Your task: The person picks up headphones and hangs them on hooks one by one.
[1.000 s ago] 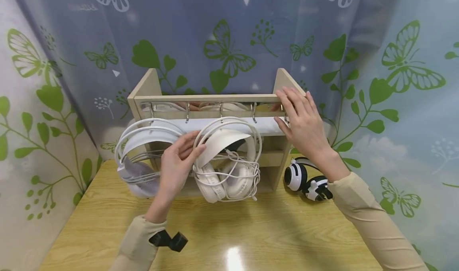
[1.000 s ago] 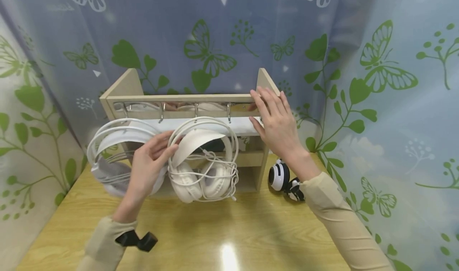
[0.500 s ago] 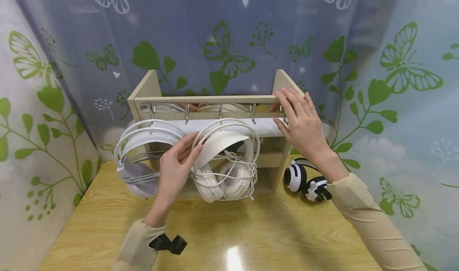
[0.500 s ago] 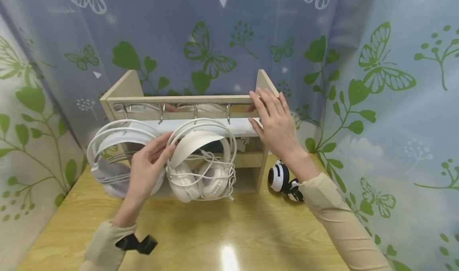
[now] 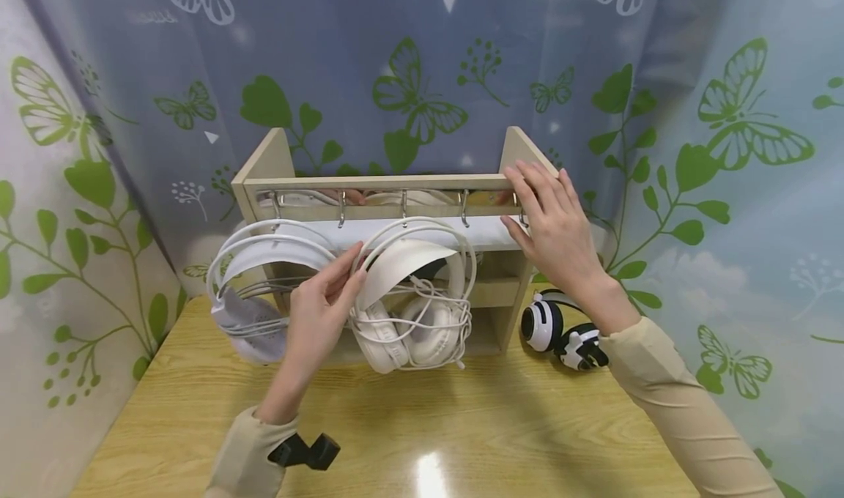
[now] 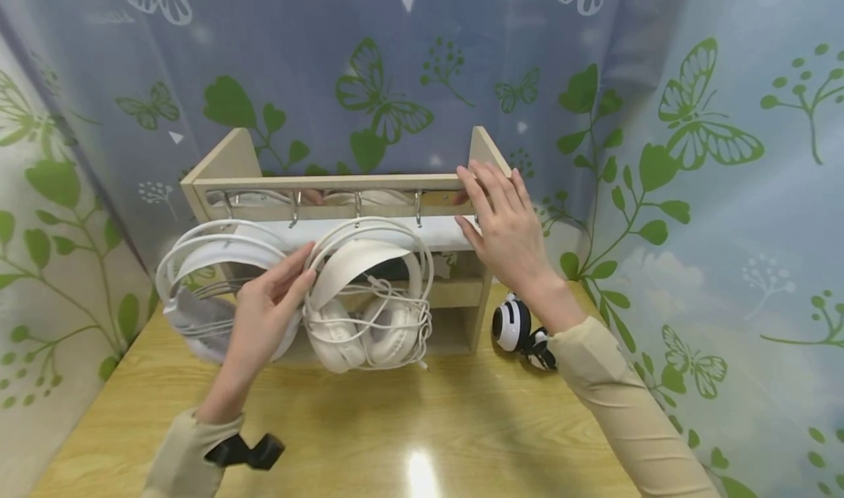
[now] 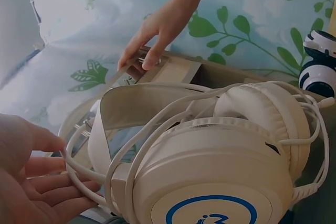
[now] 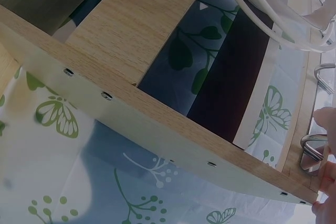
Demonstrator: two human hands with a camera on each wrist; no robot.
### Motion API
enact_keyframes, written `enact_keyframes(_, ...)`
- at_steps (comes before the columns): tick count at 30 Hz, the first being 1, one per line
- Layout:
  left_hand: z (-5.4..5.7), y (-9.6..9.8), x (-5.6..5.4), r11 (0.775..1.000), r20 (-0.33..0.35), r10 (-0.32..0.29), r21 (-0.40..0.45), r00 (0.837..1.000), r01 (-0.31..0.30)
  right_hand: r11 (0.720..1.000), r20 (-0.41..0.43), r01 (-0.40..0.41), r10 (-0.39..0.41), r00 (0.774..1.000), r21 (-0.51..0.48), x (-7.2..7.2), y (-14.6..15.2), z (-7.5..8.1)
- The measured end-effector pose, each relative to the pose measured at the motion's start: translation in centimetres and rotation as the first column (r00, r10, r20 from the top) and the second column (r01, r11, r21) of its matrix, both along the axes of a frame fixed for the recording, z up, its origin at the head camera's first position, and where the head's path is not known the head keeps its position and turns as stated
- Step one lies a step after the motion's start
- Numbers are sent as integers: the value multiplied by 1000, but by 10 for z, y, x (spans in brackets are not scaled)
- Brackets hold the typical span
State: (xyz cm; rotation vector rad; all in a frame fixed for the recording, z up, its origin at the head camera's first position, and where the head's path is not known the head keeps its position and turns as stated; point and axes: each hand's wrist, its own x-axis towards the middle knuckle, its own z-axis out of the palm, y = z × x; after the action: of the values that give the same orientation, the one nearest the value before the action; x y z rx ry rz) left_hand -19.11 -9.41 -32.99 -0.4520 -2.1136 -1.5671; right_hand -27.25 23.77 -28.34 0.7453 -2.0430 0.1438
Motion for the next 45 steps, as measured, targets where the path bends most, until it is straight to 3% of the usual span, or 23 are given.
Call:
enact_keyframes(11,5,-1,6,978,-111,136,-145,984,-152,1000,2,4,-4,1000,3,1,-1,1)
enact_keyframes(28,-1,-2,-1,967,-184,188,-137,965,-215,1000,13,0,0,1000,-8,1,-2,0)
enact_keyframes(31,-2,-3,-2,973,-200,179,-106,963,-203,1000,13,-1,1,1000,-10,1,-2,0)
enact_keyframes(36,-6,-8,-7,995,-174,98,-9,980,-101,1000,12,2,-2,1000,-15,2,-2,0)
enact_keyframes(40,-10,-10,-12,998,-147,40,51,988,-32,1000,16,5,-5,1000,-9,1,-2,1)
enact_keyframes(45,-13,-7,-13,998,-200,57,44,978,-50,1000,11,6,-6,1000,0,1,-1,1)
